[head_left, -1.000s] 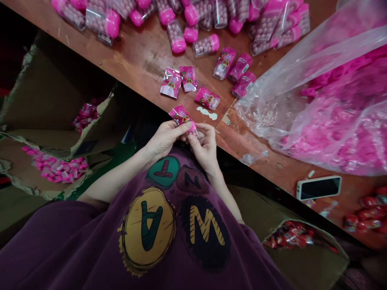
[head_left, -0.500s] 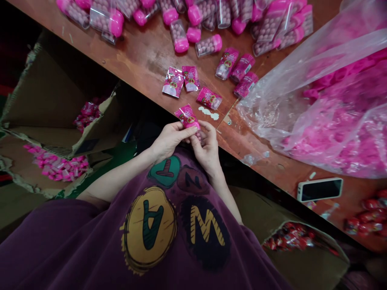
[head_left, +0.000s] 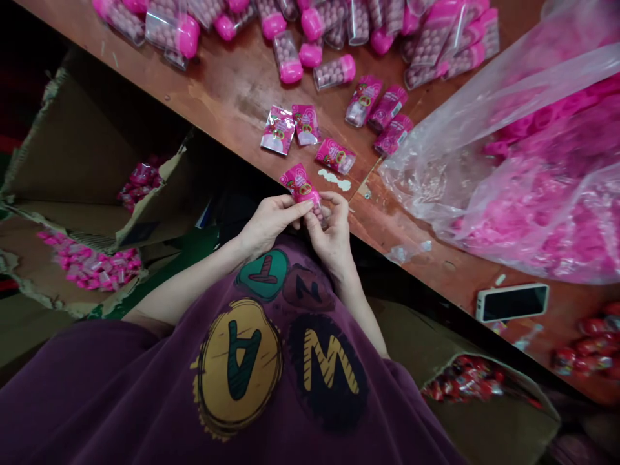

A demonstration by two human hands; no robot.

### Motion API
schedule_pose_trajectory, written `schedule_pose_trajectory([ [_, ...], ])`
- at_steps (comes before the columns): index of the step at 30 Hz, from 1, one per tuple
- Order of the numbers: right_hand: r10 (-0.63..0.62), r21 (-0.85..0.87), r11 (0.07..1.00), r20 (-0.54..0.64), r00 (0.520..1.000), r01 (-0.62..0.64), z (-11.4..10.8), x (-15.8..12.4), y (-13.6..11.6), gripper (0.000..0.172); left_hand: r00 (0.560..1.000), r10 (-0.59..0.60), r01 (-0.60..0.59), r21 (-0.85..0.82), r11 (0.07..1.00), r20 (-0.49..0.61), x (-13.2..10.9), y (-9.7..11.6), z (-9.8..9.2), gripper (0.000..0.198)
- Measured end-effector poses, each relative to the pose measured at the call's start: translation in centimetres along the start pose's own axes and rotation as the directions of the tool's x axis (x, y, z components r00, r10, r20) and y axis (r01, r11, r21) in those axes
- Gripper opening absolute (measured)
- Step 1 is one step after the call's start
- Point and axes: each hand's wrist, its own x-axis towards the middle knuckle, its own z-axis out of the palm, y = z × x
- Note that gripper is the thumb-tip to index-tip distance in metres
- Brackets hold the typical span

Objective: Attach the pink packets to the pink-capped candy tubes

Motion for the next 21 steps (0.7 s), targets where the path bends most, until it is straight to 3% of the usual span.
schedule_pose_trajectory([
  [5,-0.009,0.070,0.998,0.080,0.997,0.003,0.2,-0.5,0.0,0.049,0.996,0.006,-0.015,-0.113,0.993,-0.084,0.3,0.4,0.4,0.033],
  [8,0.087,0.225,0.968,0.115,0.990,-0.111,0.4,-1.1,-0.4,0.044,0.999,-0.012,0.008,-0.100,0.995,-0.038,0.5,0.5,0.2,0.040],
  [13,0.212,0.426,0.867,0.157,0.965,-0.260,0.7,-1.1,-1.2,0.043,0.997,-0.057,0.058,-0.016,0.998,0.055,0.4,-0.4,-0.4,0.032],
  [16,0.257,0.456,0.834,0.173,0.951,-0.309,0.7,-0.7,-1.6,0.052,0.991,-0.101,0.102,-0.001,0.995,0.093,0.4,-0.9,-0.7,0.035],
  [21,0.284,0.404,0.857,0.147,0.947,-0.320,0.4,-0.1,-1.4,0.070,0.991,-0.085,0.087,-0.015,0.996,0.100,0.3,-1.2,-0.6,0.041],
])
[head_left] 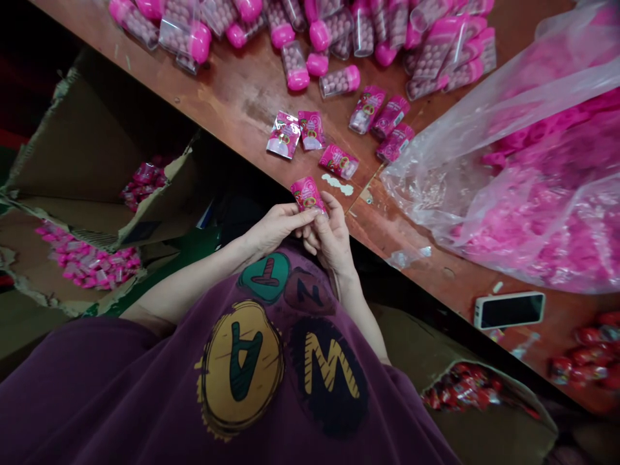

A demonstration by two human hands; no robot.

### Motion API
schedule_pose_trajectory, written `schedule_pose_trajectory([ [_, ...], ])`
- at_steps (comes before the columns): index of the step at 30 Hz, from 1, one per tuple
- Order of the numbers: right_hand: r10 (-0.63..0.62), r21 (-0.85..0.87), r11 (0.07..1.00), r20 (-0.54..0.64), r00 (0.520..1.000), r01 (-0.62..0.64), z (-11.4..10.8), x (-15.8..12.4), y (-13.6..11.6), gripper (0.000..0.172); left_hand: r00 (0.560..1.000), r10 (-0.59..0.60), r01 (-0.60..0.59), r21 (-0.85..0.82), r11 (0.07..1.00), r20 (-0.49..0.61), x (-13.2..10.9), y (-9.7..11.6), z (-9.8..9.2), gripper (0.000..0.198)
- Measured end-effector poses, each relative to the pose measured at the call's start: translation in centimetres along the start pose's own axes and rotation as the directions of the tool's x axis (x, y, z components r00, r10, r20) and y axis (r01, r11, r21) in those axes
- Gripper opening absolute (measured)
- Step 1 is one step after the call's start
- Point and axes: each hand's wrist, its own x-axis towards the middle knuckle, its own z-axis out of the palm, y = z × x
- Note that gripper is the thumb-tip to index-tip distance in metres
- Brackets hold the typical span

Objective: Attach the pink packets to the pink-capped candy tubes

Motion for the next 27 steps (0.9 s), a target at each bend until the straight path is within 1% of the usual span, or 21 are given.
schedule_pose_trajectory([
  [2,0.007,-0.007,1.000,0.030,1.000,-0.007,-0.4,0.3,0.3,0.074,0.999,-0.026,0.025,0.024,0.999,0.041,0.0,0.0,0.0,0.046],
  [5,0.024,0.040,0.999,0.121,0.992,-0.029,-0.7,0.6,0.8,0.076,0.995,-0.049,0.043,0.080,0.996,0.083,0.0,-0.1,-0.3,0.053],
  [8,0.045,0.107,0.992,0.181,0.983,-0.066,-0.7,0.8,0.9,0.069,0.993,-0.068,0.056,0.122,0.991,0.095,0.3,0.1,-0.5,0.057],
  [10,0.058,0.104,0.992,0.179,0.982,-0.078,-0.6,1.0,0.5,0.062,0.992,-0.078,0.066,0.115,0.991,0.102,0.5,0.5,-0.5,0.057],
  [12,0.029,0.057,0.998,0.135,0.990,-0.037,-0.6,1.3,-0.4,0.056,0.990,-0.061,0.053,0.071,0.996,0.126,0.7,1.1,-0.2,0.054],
  [14,-0.066,-0.009,0.998,0.051,0.997,0.067,-1.1,2.0,-1.8,0.051,0.990,-0.033,0.030,0.024,0.999,0.140,0.8,1.6,0.1,0.043],
  [15,-0.131,-0.053,0.990,0.000,0.991,0.131,-1.5,2.4,-2.8,0.048,0.992,-0.023,0.022,0.010,1.000,0.126,0.8,1.8,0.1,0.038],
  [16,-0.203,-0.113,0.974,-0.052,0.978,0.196,-2.0,2.8,-3.8,0.044,0.995,-0.020,0.020,0.006,1.000,0.099,0.8,2.0,0.2,0.037],
  [17,-0.282,-0.202,0.945,-0.098,0.954,0.258,-2.5,3.2,-4.8,0.041,0.997,-0.028,0.027,0.009,1.000,0.066,0.8,2.0,0.2,0.041],
  [18,-0.365,-0.325,0.895,-0.134,0.921,0.307,-3.1,3.6,-5.9,0.039,0.998,-0.042,0.042,0.012,0.999,0.035,0.7,1.9,0.1,0.044],
  [19,-0.450,-0.475,0.815,-0.159,0.879,0.331,-3.7,4.0,-6.9,0.040,0.998,-0.057,0.057,0.015,0.998,0.011,0.7,1.8,0.0,0.046],
  [20,-0.531,-0.631,0.706,-0.170,0.830,0.322,-4.2,4.5,-7.8,0.043,0.998,-0.069,0.069,0.017,0.997,-0.004,0.8,1.6,-0.1,0.045],
  [21,-0.601,-0.766,0.579,-0.169,0.781,0.280,-4.6,4.9,-8.5,0.049,0.997,-0.076,0.076,0.016,0.997,-0.014,0.8,1.4,-0.2,0.044],
  [22,-0.653,-0.860,0.460,-0.158,0.740,0.223,-4.7,5.4,-9.1,0.055,0.997,-0.079,0.079,0.013,0.997,-0.024,0.9,1.3,-0.3,0.044],
  [23,-0.684,-0.916,0.362,-0.135,0.717,0.172,-4.7,6.0,-9.6,0.059,0.997,-0.075,0.075,0.010,0.997,-0.036,1.0,1.3,-0.3,0.043],
  [24,-0.693,-0.945,0.291,-0.103,0.713,0.147,-4.4,6.8,-9.9,0.059,0.997,-0.064,0.065,0.012,0.998,-0.050,1.0,1.3,-0.4,0.043],
  [25,-0.686,-0.959,0.239,-0.054,0.725,0.155,-3.8,7.7,-10.2,0.056,0.997,-0.046,0.048,0.018,0.999,-0.065,1.1,1.5,-0.4,0.043],
  [27,-0.637,-0.959,0.154,0.086,0.766,0.236,-2.2,10.0,-10.5,0.042,0.995,0.010,-0.005,0.048,0.999,-0.096,1.1,2.2,-0.5,0.042],
])
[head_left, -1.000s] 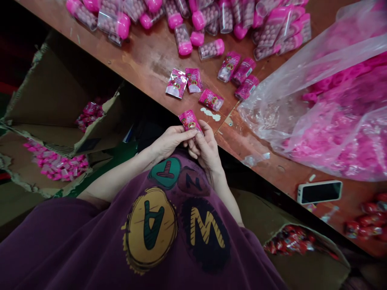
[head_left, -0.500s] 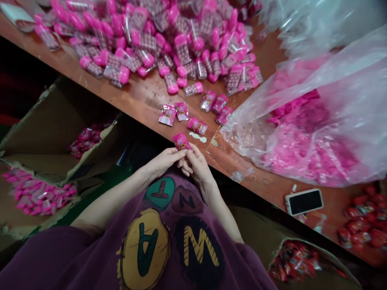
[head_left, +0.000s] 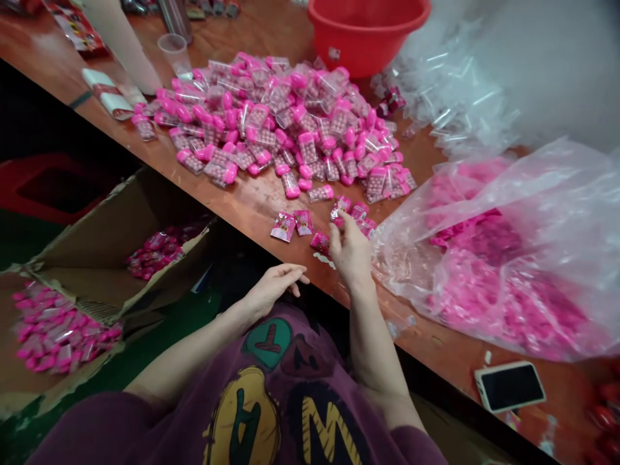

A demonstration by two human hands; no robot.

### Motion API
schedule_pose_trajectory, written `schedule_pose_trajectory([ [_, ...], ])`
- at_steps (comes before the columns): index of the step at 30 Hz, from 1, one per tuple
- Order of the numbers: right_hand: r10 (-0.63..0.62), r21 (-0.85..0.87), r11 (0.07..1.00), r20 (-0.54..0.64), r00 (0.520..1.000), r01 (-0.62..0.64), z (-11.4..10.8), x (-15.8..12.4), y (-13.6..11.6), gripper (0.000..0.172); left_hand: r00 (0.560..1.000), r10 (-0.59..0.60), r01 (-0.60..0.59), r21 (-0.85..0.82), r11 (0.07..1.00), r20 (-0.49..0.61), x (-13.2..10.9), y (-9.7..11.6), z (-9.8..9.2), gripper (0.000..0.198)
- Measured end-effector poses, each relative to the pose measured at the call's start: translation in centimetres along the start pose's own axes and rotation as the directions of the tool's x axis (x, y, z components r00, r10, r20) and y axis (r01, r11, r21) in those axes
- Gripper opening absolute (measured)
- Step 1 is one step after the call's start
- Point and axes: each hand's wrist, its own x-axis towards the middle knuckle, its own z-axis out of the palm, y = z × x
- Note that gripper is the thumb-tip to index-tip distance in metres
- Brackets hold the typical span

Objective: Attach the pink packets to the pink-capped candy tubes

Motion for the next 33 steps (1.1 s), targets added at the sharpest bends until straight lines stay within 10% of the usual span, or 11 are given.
schedule_pose_trajectory([
  [7,-0.105,-0.183,0.972,0.211,0.972,0.145,7.2,9.0,-4.9,0.034,0.981,0.131,-0.129,0.019,0.991,-0.143,0.4,2.3,-0.6,0.030],
  [14,-0.098,-0.276,0.946,0.262,0.960,0.172,10.2,10.7,-5.4,0.039,0.963,0.180,-0.172,0.056,0.984,-0.199,0.3,2.2,-1.7,0.025],
  [18,-0.125,0.055,0.991,0.114,0.986,0.119,7.3,9.1,-2.8,0.031,0.896,0.385,-0.297,0.345,0.890,-0.221,0.4,3.0,-3.0,0.021],
  [22,0.029,0.397,0.917,0.032,0.999,-0.039,2.1,4.8,-0.6,0.033,0.734,0.679,-0.381,0.829,0.410,0.001,2.0,4.6,-3.6,0.033],
  [26,0.258,0.538,0.816,-0.009,0.966,-0.213,-2.3,-0.5,0.9,0.047,0.784,0.562,-0.356,0.932,0.061,0.263,4.2,5.1,-3.5,0.056],
  [29,0.317,0.412,0.874,-0.082,0.945,-0.257,-4.8,-3.5,1.7,0.059,0.795,0.526,-0.358,0.934,0.005,0.302,5.0,4.5,-3.7,0.056],
  [33,0.178,-0.198,0.963,-0.046,0.983,-0.183,-6.8,-5.4,1.9,0.055,0.778,0.552,-0.324,0.944,-0.054,0.299,4.7,4.4,-3.6,0.050],
])
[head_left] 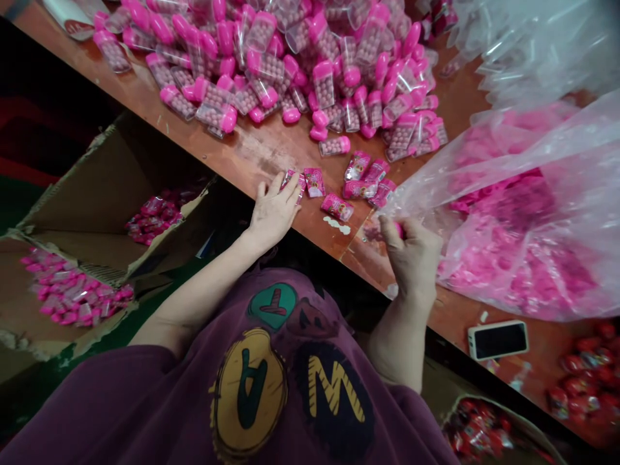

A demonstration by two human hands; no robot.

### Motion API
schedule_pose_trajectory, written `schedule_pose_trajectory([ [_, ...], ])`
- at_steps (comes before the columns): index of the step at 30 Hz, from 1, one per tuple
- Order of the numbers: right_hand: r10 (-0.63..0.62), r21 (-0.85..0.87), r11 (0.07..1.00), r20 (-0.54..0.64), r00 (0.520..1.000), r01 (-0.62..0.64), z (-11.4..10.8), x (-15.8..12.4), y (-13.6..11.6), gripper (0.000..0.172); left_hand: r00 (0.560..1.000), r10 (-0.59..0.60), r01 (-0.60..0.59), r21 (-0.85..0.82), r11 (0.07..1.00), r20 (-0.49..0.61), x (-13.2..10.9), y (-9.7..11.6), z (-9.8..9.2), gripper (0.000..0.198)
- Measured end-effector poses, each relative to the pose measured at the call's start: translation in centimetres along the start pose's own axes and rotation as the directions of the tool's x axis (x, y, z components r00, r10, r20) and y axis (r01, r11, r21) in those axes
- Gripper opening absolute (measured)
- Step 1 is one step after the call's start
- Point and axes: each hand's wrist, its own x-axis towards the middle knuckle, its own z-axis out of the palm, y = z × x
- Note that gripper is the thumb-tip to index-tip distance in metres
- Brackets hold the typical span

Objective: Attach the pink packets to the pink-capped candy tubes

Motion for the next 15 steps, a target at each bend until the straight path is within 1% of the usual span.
schedule_pose_trajectory([
  [2,-0.052,-0.278,0.958,0.078,0.996,0.072,0.3,-0.3,0.1,0.052,1.000,0.003,-0.002,0.060,0.998,-0.019,0.3,0.5,-0.5,0.047],
  [3,-0.068,-0.367,0.925,0.107,0.992,0.103,0.8,-0.5,0.1,0.051,1.000,0.004,-0.001,0.085,0.996,-0.031,0.5,0.9,-0.7,0.046],
  [5,-0.092,-0.437,0.890,0.112,0.989,0.133,2.2,-0.7,0.4,0.050,0.998,0.009,-0.002,0.122,0.993,-0.057,1.4,1.5,-0.7,0.044],
  [7,-0.115,-0.405,0.906,0.045,0.992,0.124,3.8,-1.0,1.0,0.051,0.997,0.032,-0.023,0.143,0.990,-0.063,2.5,1.9,-0.1,0.043],
  [10,-0.164,-0.243,0.959,-0.072,0.984,0.142,5.7,-1.6,2.0,0.047,0.994,0.069,-0.057,0.134,0.989,-0.085,4.0,1.9,1.4,0.034],
  [11,-0.189,-0.181,0.969,-0.092,0.978,0.170,6.2,-1.8,2.2,0.043,0.991,0.080,-0.066,0.125,0.990,-0.107,4.3,1.8,1.9,0.030],
  [13,-0.254,-0.068,0.966,-0.093,0.963,0.249,7.0,-2.1,2.2,0.037,0.979,0.103,-0.085,0.110,0.990,-0.173,4.5,1.6,2.7,0.029],
  [15,-0.315,0.053,0.946,-0.088,0.945,0.320,7.5,-2.5,1.7,0.033,0.958,0.134,-0.112,0.101,0.989,-0.255,3.9,1.5,2.9,0.032],
])
